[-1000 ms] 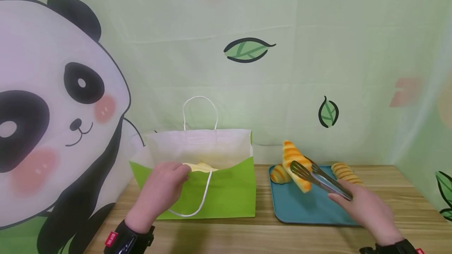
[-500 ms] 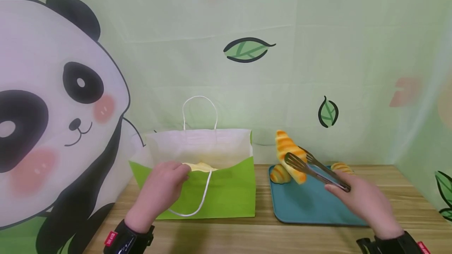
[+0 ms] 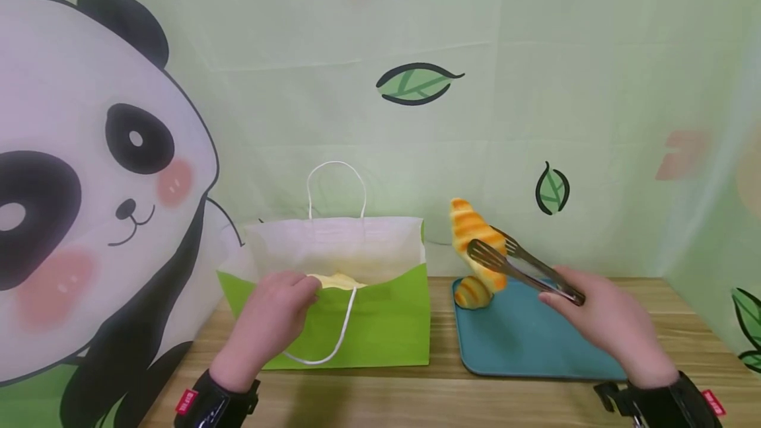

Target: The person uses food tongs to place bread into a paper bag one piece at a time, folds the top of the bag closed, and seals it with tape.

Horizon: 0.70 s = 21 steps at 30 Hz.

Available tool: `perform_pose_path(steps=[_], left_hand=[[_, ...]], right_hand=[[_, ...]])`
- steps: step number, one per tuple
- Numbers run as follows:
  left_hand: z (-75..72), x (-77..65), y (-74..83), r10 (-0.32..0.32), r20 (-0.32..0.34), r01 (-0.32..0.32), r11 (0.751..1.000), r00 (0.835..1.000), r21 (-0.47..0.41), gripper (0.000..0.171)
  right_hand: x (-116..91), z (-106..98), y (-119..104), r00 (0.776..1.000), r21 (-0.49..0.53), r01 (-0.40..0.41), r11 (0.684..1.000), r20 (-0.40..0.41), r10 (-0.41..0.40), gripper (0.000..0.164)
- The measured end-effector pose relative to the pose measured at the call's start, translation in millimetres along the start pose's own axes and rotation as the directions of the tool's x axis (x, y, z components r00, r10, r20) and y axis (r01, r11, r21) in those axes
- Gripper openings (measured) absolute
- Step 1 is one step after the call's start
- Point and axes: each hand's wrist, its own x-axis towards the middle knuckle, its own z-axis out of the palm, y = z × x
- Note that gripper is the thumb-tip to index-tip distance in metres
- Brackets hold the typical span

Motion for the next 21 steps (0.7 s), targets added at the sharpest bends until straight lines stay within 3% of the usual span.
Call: perform_pose_path(steps=[8, 21], left_hand=[[0.1, -0.2, 0.0, -0.004, 0.004, 0.004, 1.000, 1.000, 0.001, 0.020], [0.3, -0.5, 0.5, -0.009, 0.001, 0.009, 1.000, 1.000, -0.002, 0.021]], right_hand=[[4.7, -8.6, -9.8, 0.999, -0.003, 0.036, 0.999, -0.019, -0.036, 0.078], [11.8, -20.1, -31.7, 0.995, -0.006, 0.097, 0.995, -0.025, -0.097, 0.066]])
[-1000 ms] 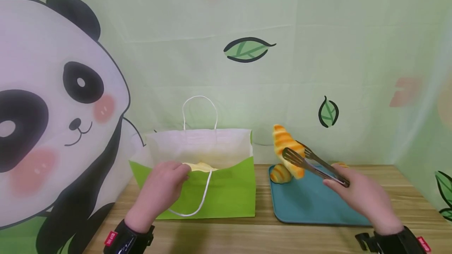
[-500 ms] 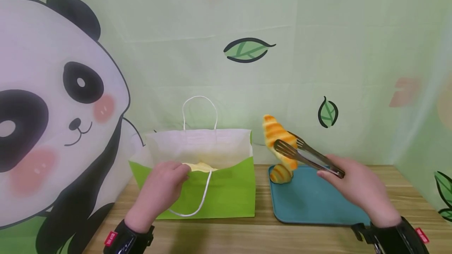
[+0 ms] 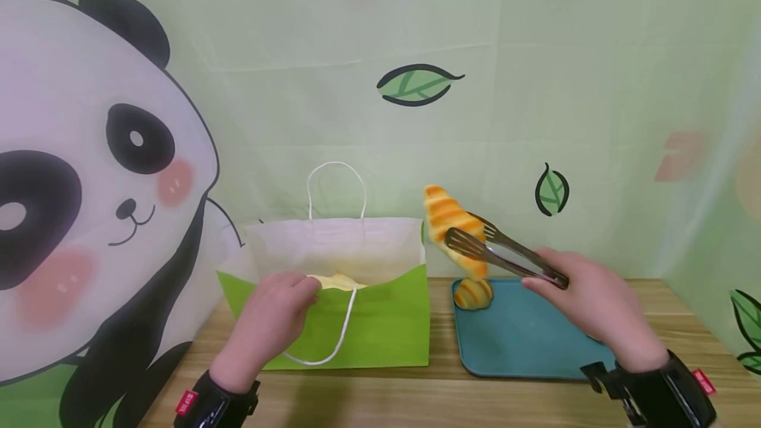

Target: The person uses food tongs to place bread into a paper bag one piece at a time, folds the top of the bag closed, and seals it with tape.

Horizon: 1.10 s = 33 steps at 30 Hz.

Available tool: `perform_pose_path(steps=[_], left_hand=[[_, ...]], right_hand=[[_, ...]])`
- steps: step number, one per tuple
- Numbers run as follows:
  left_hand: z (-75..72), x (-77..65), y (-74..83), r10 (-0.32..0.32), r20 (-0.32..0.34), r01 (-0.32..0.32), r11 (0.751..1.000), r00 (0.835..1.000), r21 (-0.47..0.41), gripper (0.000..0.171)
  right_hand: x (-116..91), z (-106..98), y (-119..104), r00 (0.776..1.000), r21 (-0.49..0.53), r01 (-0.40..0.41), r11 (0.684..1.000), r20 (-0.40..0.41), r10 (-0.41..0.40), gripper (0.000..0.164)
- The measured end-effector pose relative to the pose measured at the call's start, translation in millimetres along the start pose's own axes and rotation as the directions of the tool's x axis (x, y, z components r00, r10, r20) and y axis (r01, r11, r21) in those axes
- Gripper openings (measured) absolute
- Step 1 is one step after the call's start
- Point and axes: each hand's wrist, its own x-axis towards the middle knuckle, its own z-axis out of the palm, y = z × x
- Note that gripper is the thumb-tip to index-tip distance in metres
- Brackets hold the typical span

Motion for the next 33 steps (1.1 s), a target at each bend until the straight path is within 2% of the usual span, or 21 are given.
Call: perform_pose_path(steps=[11, 16, 18, 23, 28, 33], left_hand=[[-0.5, -0.2, -0.2, -0.003, 0.005, 0.003, 1.000, 1.000, 0.003, 0.021], [0.0, -0.2, -0.4, 0.010, -0.011, -0.010, 1.000, 1.000, 0.001, 0.020], [0.3, -0.2, -0.6, 0.012, -0.014, -0.012, 1.000, 1.000, -0.001, 0.020], [0.4, -0.1, -1.0, -0.001, 0.000, 0.001, 1.000, 1.000, -0.004, 0.019], [0.6, -0.6, -1.3, -0.002, 0.000, 0.002, 1.000, 1.000, -0.005, 0.019], [0.4, -1.1, -1.3, 0.005, -0.007, -0.005, 1.000, 1.000, -0.007, 0.019]], right_hand=[[10.8, -6.7, -18.5, 0.997, 0.000, 0.075, 0.997, -0.012, -0.075, 0.063], [17.7, -8.1, -28.5, 0.988, -0.048, 0.139, 0.989, -0.068, -0.142, 0.047], [19.7, -9.4, -32.4, 0.982, -0.073, 0.154, 0.985, -0.099, -0.161, 0.046], [24.0, -11.0, -40.1, 0.959, -0.143, 0.191, 0.971, -0.183, -0.216, 0.051], [27.0, -12.0, -46.0, 0.924, -0.190, 0.242, 0.952, -0.254, -0.285, 0.051], [29.6, -11.4, -52.1, 0.890, -0.217, 0.296, 0.930, -0.292, -0.351, 0.053]])
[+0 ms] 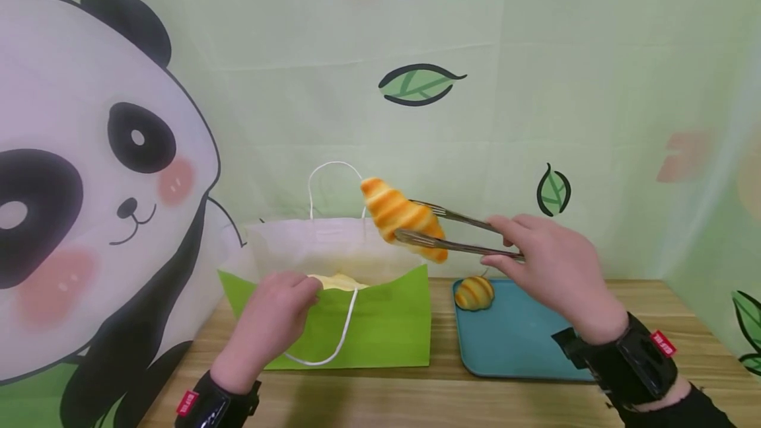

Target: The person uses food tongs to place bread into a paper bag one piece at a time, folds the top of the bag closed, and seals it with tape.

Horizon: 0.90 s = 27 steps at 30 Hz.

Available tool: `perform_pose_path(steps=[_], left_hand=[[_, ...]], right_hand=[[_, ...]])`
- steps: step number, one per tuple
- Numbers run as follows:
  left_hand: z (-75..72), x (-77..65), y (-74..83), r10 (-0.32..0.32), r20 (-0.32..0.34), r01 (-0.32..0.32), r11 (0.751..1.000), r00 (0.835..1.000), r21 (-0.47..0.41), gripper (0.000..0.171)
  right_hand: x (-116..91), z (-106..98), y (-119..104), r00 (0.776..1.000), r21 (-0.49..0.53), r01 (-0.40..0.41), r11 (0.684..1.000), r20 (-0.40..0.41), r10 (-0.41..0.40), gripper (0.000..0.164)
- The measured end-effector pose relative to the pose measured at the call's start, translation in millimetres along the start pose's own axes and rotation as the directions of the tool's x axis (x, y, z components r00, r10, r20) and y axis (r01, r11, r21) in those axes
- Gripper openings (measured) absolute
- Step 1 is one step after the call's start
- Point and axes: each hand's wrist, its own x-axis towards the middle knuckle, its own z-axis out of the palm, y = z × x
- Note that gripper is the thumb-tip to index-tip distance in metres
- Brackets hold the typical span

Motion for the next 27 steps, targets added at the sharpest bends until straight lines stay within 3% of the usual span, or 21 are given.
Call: perform_pose_path(steps=[15, 27], left_hand=[[-0.2, 0.2, 0.5, 0.001, 0.000, -0.001, 1.000, 1.000, 0.004, 0.019], [-0.8, 0.9, 0.6, -0.007, 0.016, 0.007, 1.000, 1.000, 0.001, 0.019]], right_hand=[[9.8, 15.6, -13.9, 0.995, -0.002, 0.066, 0.998, -0.075, -0.066, 0.054], [12.5, 33.0, -18.7, 0.997, -0.027, 0.066, 0.997, -0.043, -0.068, 0.057]])
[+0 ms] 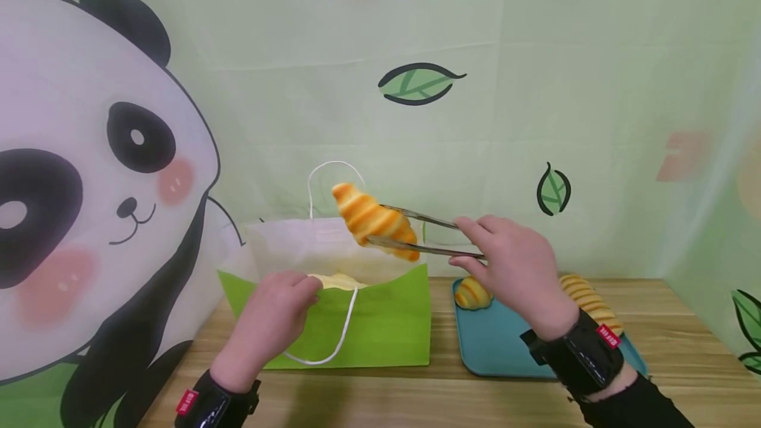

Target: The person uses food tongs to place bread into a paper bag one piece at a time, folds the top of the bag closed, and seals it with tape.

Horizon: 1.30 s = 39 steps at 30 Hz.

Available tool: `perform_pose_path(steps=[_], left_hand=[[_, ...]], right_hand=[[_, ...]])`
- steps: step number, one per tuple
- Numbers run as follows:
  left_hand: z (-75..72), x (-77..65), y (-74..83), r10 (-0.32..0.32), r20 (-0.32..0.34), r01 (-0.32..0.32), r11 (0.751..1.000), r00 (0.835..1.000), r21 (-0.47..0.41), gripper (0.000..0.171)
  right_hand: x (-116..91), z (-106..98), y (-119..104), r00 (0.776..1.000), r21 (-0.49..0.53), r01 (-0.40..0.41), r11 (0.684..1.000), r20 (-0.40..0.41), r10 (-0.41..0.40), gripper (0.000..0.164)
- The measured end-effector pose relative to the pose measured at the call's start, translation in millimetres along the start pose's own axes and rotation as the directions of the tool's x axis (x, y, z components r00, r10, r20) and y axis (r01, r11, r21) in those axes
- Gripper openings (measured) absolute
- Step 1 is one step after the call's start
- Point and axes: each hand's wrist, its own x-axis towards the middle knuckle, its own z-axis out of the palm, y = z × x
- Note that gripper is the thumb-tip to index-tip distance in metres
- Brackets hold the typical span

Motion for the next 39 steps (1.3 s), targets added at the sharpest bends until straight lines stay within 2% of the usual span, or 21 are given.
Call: perform_pose_path(steps=[9, 26, 31, 39], left_hand=[[0.3, 0.1, -0.3, -0.004, 0.010, 0.004, 1.000, 1.000, 0.002, 0.020], [0.7, 0.1, -1.0, -0.003, 0.004, 0.003, 1.000, 1.000, 0.005, 0.020], [0.7, 0.0, -0.7, 0.005, -0.005, -0.005, 1.000, 1.000, 0.005, 0.020], [0.3, -0.1, -0.4, 0.011, -0.012, -0.011, 1.000, 1.000, 0.001, 0.020]], right_hand=[[0.6, 9.6, -0.2, 0.999, -0.027, 0.002, 1.000, 0.045, -0.001, 0.057], [2.2, 8.8, -0.4, 0.997, -0.049, 0.005, 0.999, 0.083, -0.001, 0.056], [2.2, 9.1, -0.4, 0.994, -0.061, 0.004, 0.998, 0.109, 0.002, 0.058], [2.3, 8.1, -1.8, 0.990, -0.020, -0.007, 1.000, 0.138, 0.010, 0.067]])
